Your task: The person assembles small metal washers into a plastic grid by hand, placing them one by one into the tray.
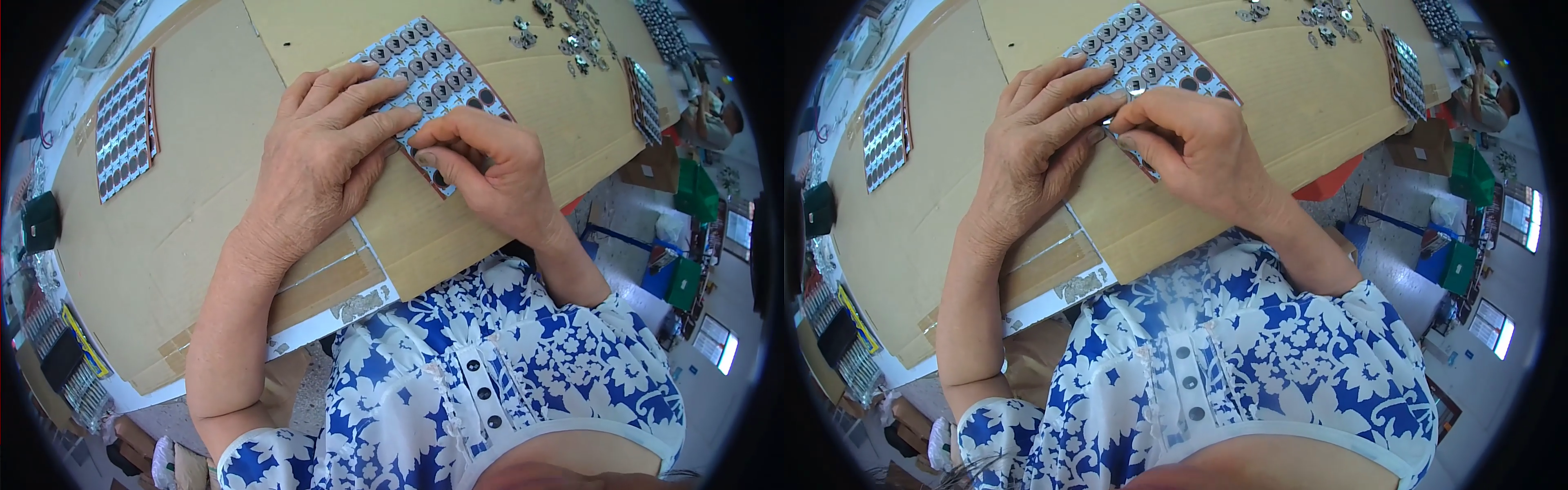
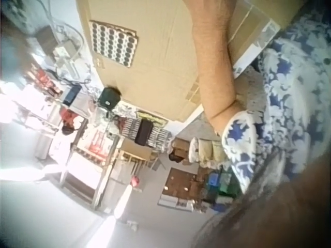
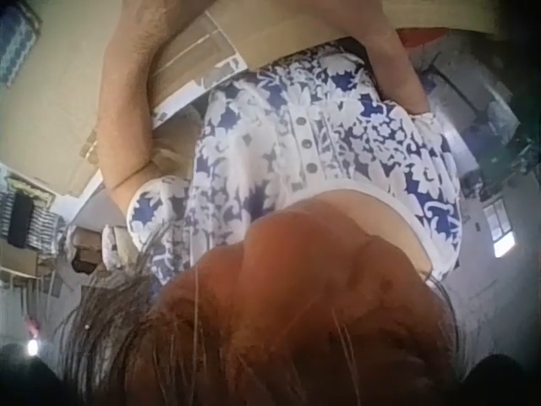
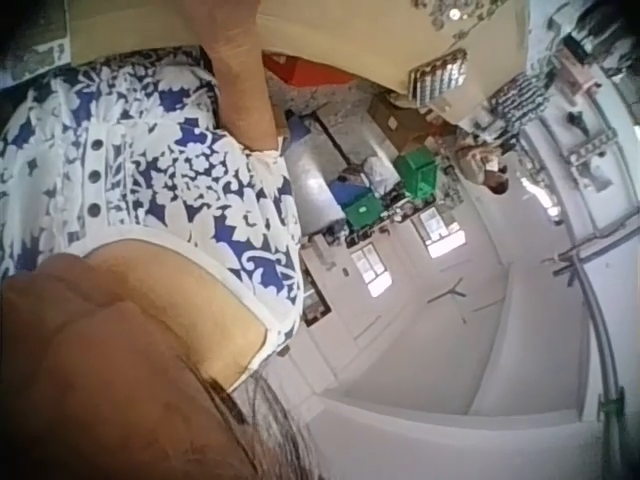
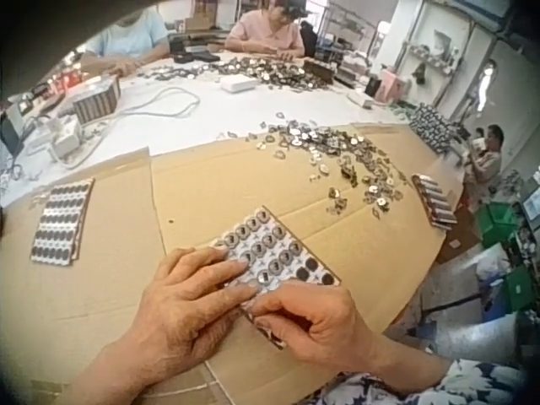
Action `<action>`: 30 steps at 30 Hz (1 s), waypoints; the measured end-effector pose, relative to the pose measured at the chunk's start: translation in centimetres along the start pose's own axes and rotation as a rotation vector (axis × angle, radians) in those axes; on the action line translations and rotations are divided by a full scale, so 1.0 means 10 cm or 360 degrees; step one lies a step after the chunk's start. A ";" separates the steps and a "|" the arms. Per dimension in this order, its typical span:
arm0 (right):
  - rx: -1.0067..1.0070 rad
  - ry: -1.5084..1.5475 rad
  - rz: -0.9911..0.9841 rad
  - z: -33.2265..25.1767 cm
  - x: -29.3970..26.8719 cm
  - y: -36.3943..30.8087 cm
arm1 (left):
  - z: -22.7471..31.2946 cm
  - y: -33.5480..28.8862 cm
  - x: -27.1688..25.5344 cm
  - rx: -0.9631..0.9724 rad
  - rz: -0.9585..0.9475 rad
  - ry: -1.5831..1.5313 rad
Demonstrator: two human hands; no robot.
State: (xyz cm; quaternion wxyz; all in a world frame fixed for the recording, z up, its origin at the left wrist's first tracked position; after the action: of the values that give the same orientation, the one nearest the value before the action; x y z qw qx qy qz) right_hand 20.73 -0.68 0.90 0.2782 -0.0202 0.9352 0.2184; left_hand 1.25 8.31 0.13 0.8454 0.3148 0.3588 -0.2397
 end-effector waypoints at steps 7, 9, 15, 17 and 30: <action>-0.0145 -0.0093 0.0107 -0.02 0.07 -0.04 | 0.01 -0.04 -0.05 -0.0037 -0.0064 0.0001; -0.0027 -0.0100 0.0138 -0.10 0.09 -0.03 | 0.00 -0.04 -0.04 -0.0049 -0.0068 0.0005; -0.0071 -0.0278 0.0052 -0.04 0.04 -0.02 | 0.01 -0.02 0.01 0.0005 -0.0024 -0.0007; -0.0198 -0.0339 0.0029 -0.04 0.03 -0.03 | 0.02 0.00 0.02 0.0009 0.0010 0.0005; -0.0002 -0.0634 0.0483 0.45 -0.78 0.16 | 0.15 0.02 -0.05 -0.0041 -0.0040 -0.0014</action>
State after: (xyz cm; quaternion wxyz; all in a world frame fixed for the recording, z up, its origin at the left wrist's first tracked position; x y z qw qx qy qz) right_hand 29.35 2.02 2.30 0.4210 0.1638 0.8540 0.2580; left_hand 1.76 7.51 1.40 0.8479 0.2982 0.3620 -0.2471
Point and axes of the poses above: each hand's wrist, its own y-axis towards the middle knuckle, its own x-axis out of the palm, z = x × y, the point moved 3 cm from there along y, towards the middle knuckle, and after that the axes turned 13 degrees about -x, right-handed, at the moved point
